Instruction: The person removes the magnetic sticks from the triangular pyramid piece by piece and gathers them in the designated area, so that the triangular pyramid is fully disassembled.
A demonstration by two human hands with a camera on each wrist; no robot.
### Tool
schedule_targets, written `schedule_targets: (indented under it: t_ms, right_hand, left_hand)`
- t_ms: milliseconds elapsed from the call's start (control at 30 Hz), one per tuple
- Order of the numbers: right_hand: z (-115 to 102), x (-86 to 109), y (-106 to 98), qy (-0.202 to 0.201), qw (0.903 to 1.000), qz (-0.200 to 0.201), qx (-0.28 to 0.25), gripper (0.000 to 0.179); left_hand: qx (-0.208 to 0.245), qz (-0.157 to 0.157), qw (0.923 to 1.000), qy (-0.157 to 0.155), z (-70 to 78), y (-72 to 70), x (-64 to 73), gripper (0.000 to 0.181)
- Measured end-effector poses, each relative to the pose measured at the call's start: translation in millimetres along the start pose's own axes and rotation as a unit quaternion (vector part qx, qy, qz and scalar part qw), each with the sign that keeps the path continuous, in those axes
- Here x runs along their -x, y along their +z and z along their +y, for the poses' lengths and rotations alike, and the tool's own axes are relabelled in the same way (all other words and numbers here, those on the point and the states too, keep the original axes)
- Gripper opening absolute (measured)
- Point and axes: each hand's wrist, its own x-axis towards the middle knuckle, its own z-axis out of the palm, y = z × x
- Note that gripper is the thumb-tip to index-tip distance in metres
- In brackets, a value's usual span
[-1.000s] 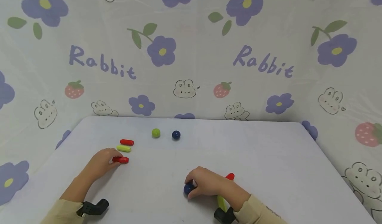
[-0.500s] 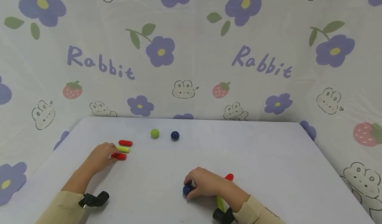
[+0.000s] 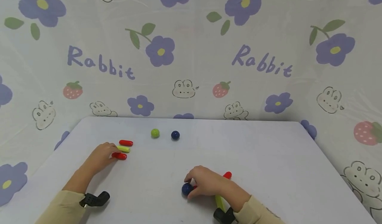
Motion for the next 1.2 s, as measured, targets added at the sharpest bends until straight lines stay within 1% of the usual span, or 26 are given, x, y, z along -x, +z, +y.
schedule_targets:
  t_ms: [100,200,267,333,400,500,567,667,733,833,867,900,933,967,1033,1100,1167,1200]
  right_hand:
    - [2,3.3,-6,0.005,0.9999,0.006,0.007,0.04]
    - [6,5.6,-10,0.008,0.9999,0.005,0.005,0.033]
    - [8,6.6,-11,0.011,0.9999,0.002,0.002,0.027]
    - [11,7.8,-11,0.005,1.0,-0.003,0.005,0.022]
    - [13,8.1,-11,0.002,1.0,-0.008,0.002,0.017]
    - [14,8.6,-10,-0.005,0.9999,-0.015,0.0,0.013]
    - [14,8.5,-8,0.001,0.9999,-0.014,-0.007,0.012]
    - [13,8.2,-7,0.006,0.9999,-0.012,-0.005,0.011]
    - [12,8.0,-7,0.008,0.9999,-0.013,-0.003,0.01]
    - [11,6.7,-6,0.013,0.9998,-0.015,0.001,0.01]
    - [10,6.2,-6,0.015,0.9998,-0.016,0.001,0.011]
    - [10,6.1,-6,0.016,0.9997,-0.017,0.001,0.011]
    - [9,6.1,-7,0.015,0.9997,-0.017,0.002,0.011]
    - [8,6.2,-7,0.014,0.9998,-0.017,0.002,0.011]
    - [8,6.0,-8,0.014,0.9998,-0.016,0.003,0.011]
    - [8,5.5,-8,0.014,0.9998,-0.015,0.005,0.011]
    - [9,3.7,-7,0.01,0.9998,-0.012,0.009,0.011]
    - [9,2.6,-7,0.011,0.9998,-0.011,0.011,0.011]
  left_hand:
    - [-0.001,0.007,1.0,0.002,1.3,0.7,0.8,0.02]
    - [-0.012,0.025,0.9996,0.009,2.5,2.3,2.5,0.02]
    - [-0.02,0.046,0.9985,0.022,4.9,3.2,3.9,0.021]
    - [-0.023,0.074,0.9962,0.04,9.2,4.2,5.1,0.023]
    - [-0.021,0.104,0.9923,0.064,16.1,3.9,6.2,0.024]
    - [-0.012,0.134,0.9861,0.097,30.1,2.4,6.6,0.026]
    - [-0.007,0.145,0.9826,0.116,40.5,1.7,6.2,0.026]
    - [0.004,0.146,0.9793,0.14,57.9,1.1,5.2,0.026]
    - [0.016,0.14,0.9783,0.151,70.0,0.9,4.2,0.027]
    - [0.047,0.114,0.9802,0.155,88.7,-0.2,2.2,0.026]
    - [0.062,0.102,0.9808,0.155,94.9,0.3,1.2,0.026]
    - [0.085,0.082,0.9815,0.15,101.6,0.7,0.2,0.025]
    - [0.113,0.061,0.981,0.146,108.4,1.5,-0.8,0.025]
    - [0.144,0.04,0.9786,0.141,115.9,2.6,-1.5,0.025]
    - [0.209,-0.004,0.9688,0.133,130.7,6.2,-3.0,0.025]
    - [0.268,-0.045,0.9541,0.125,144.4,9.9,-3.7,0.026]
    - [0.31,-0.066,0.9401,0.125,155.4,13.7,-3.9,0.027]
    - [0.325,-0.074,0.9346,0.125,159.7,14.9,-3.9,0.028]
